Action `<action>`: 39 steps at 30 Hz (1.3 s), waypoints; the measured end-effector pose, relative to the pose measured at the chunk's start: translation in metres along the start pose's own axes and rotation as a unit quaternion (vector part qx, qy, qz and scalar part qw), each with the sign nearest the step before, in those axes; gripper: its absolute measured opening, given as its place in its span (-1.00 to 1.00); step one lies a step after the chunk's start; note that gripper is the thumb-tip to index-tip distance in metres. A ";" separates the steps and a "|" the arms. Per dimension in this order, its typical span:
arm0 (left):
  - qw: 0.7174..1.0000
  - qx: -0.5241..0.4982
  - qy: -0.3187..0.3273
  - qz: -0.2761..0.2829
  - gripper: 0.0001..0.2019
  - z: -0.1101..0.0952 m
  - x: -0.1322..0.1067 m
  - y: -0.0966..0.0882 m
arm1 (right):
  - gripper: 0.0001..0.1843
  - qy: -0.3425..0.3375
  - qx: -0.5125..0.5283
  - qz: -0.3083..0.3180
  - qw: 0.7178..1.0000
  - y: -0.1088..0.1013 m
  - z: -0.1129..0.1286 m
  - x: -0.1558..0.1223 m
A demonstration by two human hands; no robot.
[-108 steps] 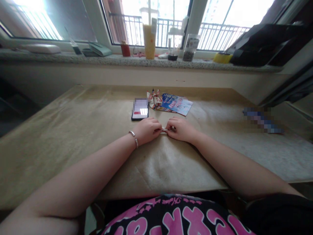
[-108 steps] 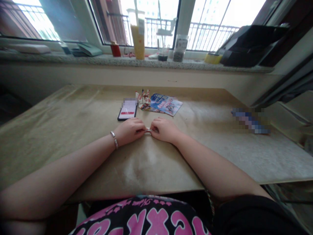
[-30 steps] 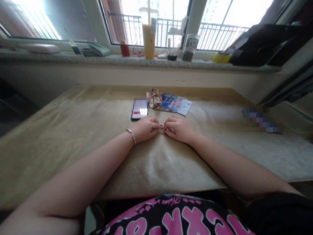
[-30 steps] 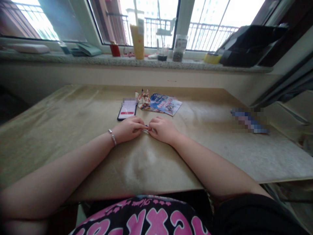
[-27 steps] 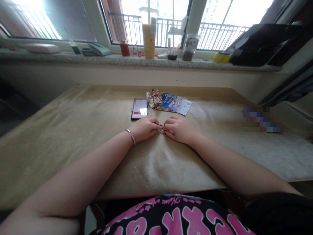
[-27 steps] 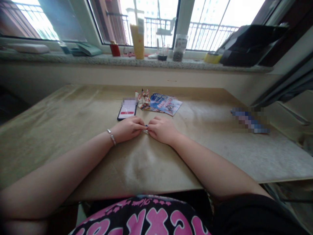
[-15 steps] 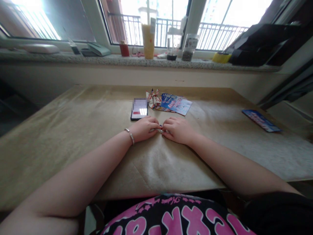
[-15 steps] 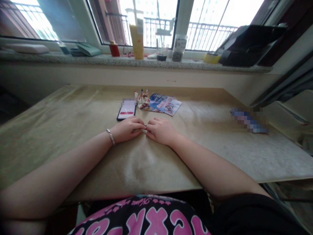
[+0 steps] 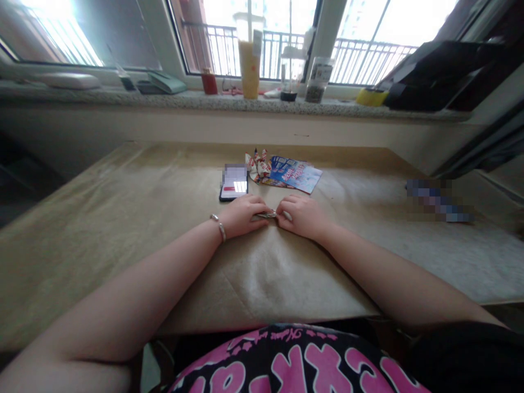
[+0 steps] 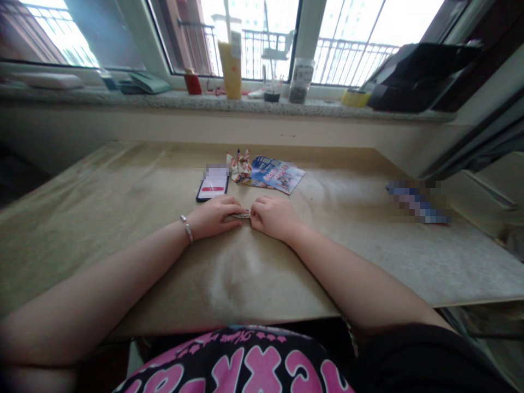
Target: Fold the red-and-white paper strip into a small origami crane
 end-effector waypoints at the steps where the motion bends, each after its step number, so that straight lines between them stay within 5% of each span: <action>1: 1.000 0.010 -0.006 -0.004 -0.76 0.000 0.000 -0.001 | -0.81 0.016 0.013 -0.001 1.000 0.000 -0.003 0.000; 12: 0.993 0.055 -0.001 -0.103 -0.81 -0.014 -0.002 -0.025 | -0.80 0.021 0.066 -0.022 0.997 -0.008 -0.001 -0.003; 19: 0.971 -0.123 -0.089 -0.184 -0.83 0.003 -0.007 -0.036 | -0.80 0.104 0.235 -0.052 0.965 0.002 -0.022 -0.004; 22: 0.952 -0.202 -0.137 -0.182 -0.70 0.013 -0.008 -0.032 | -0.79 0.139 0.333 -0.045 0.932 0.012 -0.029 -0.004; 29: 0.947 -0.222 -0.179 -0.151 -0.75 0.020 -0.007 -0.023 | -0.76 0.185 0.455 -0.035 0.870 0.023 -0.033 -0.004; 39: 0.962 -0.180 -0.164 -0.125 -0.77 0.020 -0.005 -0.020 | -0.72 0.194 0.484 -0.016 0.853 0.033 -0.035 -0.004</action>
Point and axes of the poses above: each hand's wrist, its own x-axis towards the middle knuckle, its own y-axis out of the palm, z = x × y, the point moved 10 cm from there along x, towards the middle knuckle, and after that the axes turned 1 degree about z, right-handed, at the moved point
